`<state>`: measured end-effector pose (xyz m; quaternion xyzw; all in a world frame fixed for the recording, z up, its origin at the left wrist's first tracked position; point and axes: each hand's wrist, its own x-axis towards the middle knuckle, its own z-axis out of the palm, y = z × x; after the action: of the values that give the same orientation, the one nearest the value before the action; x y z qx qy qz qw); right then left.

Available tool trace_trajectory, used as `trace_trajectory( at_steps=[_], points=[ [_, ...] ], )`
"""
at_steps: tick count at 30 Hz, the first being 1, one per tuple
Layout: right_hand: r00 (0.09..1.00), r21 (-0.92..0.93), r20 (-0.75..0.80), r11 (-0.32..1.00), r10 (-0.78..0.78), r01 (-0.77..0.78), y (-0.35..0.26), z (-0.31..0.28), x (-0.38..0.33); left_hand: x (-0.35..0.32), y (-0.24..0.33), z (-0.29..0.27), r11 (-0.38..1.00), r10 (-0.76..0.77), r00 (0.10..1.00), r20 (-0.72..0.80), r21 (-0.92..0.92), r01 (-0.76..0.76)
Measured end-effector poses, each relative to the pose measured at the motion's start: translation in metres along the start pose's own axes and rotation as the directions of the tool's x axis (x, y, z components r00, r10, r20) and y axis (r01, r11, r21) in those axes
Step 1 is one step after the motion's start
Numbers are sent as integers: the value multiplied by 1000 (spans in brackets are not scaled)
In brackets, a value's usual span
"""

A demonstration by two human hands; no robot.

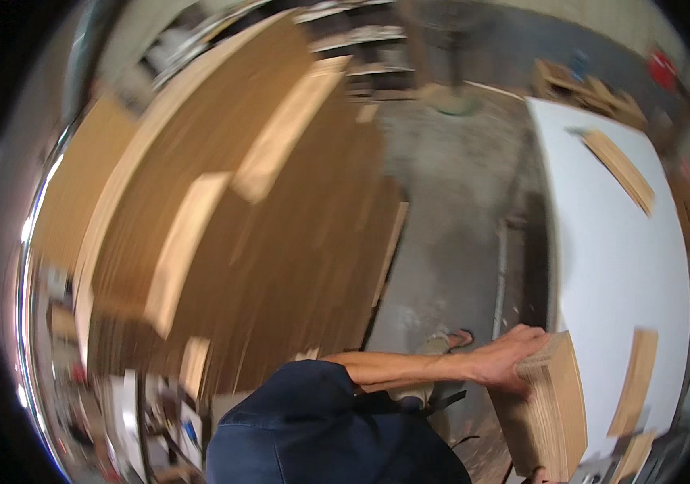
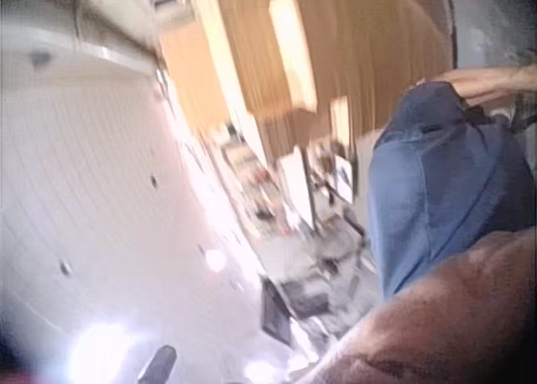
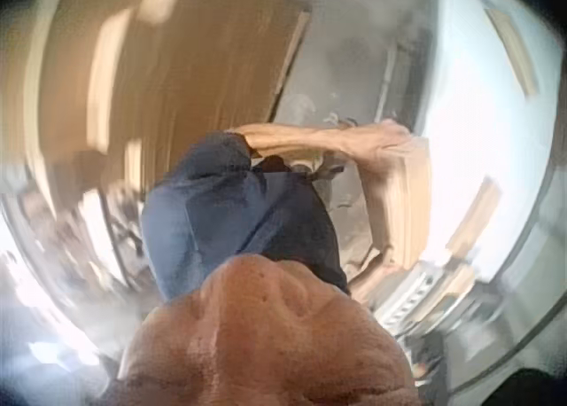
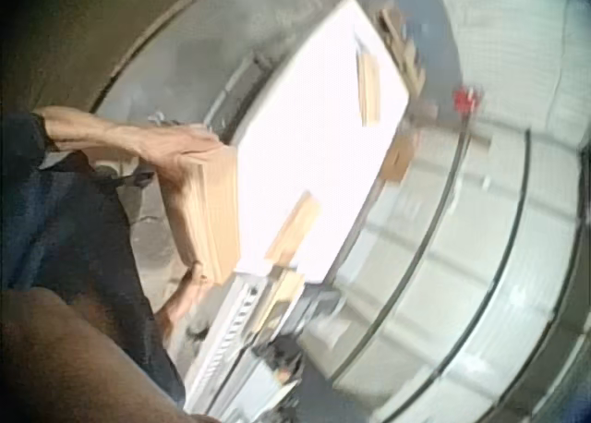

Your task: The person stacks wood panels by picking them up from a table and placing them onto a larger stack.

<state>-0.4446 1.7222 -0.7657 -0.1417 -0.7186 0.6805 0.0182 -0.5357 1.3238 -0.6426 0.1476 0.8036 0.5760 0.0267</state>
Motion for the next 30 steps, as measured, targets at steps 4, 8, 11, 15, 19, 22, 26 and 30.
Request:
trace_trajectory(
  at_steps=[4,8,11,15,19,22,26,30],
  points=[
    [938,-46,341,996,-61,81,-31,46,35,-133,67,8,980,-160,906,-392,45,192],
    [767,11,619,979,-168,205,-96,105,55,-239,151,11,934,-22,687,-726,230,272],
    [594,99,756,945,-276,312,-168,150,42,-325,238,4,851,173,509,-843,389,353],
    [319,288,844,867,-431,406,-290,215,-34,-424,334,-22,748,411,304,-859,509,427],
    [-2,527,815,741,-579,415,-426,273,-191,-543,413,-63,827,434,239,-869,489,276],
    [-114,524,850,798,-515,297,-481,340,-310,-628,445,-107,911,329,172,-928,360,200],
    [-261,389,914,856,-312,339,-526,425,-493,-738,473,-144,953,136,8,-991,133,273],
    [-286,377,915,855,-283,357,-549,508,-601,-811,485,-195,988,55,-39,-998,48,146]
  ],
)
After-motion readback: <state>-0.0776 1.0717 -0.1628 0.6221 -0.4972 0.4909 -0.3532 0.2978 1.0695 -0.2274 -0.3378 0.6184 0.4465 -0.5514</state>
